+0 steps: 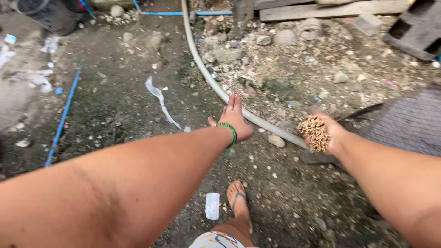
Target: The person sweeps debris and dirt from a concrete outdoor area into a drainage channel using a short handheld broom.
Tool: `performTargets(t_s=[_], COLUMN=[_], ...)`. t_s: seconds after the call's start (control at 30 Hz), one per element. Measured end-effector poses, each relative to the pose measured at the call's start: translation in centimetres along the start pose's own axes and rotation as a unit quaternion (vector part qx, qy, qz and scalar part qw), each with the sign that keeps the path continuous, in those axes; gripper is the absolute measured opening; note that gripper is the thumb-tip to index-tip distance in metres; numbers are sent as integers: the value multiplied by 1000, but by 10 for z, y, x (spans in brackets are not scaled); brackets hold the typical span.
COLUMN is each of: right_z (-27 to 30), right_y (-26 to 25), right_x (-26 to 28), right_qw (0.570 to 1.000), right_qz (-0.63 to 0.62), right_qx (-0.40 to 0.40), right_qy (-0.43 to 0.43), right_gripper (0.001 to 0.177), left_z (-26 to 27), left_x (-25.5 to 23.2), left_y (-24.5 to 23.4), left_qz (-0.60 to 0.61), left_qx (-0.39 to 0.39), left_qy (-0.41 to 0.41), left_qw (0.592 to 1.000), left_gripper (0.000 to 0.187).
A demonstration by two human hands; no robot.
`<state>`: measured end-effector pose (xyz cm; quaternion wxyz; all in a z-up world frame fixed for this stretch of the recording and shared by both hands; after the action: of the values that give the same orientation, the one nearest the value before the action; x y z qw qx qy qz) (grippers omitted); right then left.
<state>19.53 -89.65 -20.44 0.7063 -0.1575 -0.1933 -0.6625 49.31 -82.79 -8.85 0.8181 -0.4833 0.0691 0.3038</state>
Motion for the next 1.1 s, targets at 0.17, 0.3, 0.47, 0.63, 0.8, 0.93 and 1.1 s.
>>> performTargets(t_s=[0.17,0.3,0.47,0.63,0.8,0.93,1.1], right_z=[6,53,21,-72,-56,-40,-77], right_y=[70,9,-83,21,91,37,-39], right_x=[-19,16,56,96,100,168,242], right_qw=[969,938,995,996,922,935,965], right_qz=[194,26,64,-10,320,139,184], right_qx=[151,345,59,67,187,315,186], right_qy=[34,20,57,54,109,84,28], right_gripper=[46,39,50,32,52,42,42], left_z=[-25,-56,-80,-97,-115,-141,-150], left_x=[30,-5,-44,-37,-15,-38,-61], left_y=[-7,-4,7,-9,-29,-38,-51], left_qz=[-73,-55,5,44,85,109,189], left_qx=[60,58,75,28,0,-22,-56], left_qy=[-75,-34,-22,-64,-137,-175,-191], left_qw=[993,996,997,997,987,978,962], left_gripper=[114,112,114,110,114,116,116])
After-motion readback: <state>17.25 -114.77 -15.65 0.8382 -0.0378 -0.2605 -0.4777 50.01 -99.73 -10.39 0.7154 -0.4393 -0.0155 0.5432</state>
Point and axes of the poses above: each hand's wrist, its own z-axis away from the middle knuckle, its own y-axis out of the palm, x = y × z, the point moved 7 cm from there along -z, towards the middle knuckle, and after that the axes turned 2 degrees about -x, right-handed, at the moved point
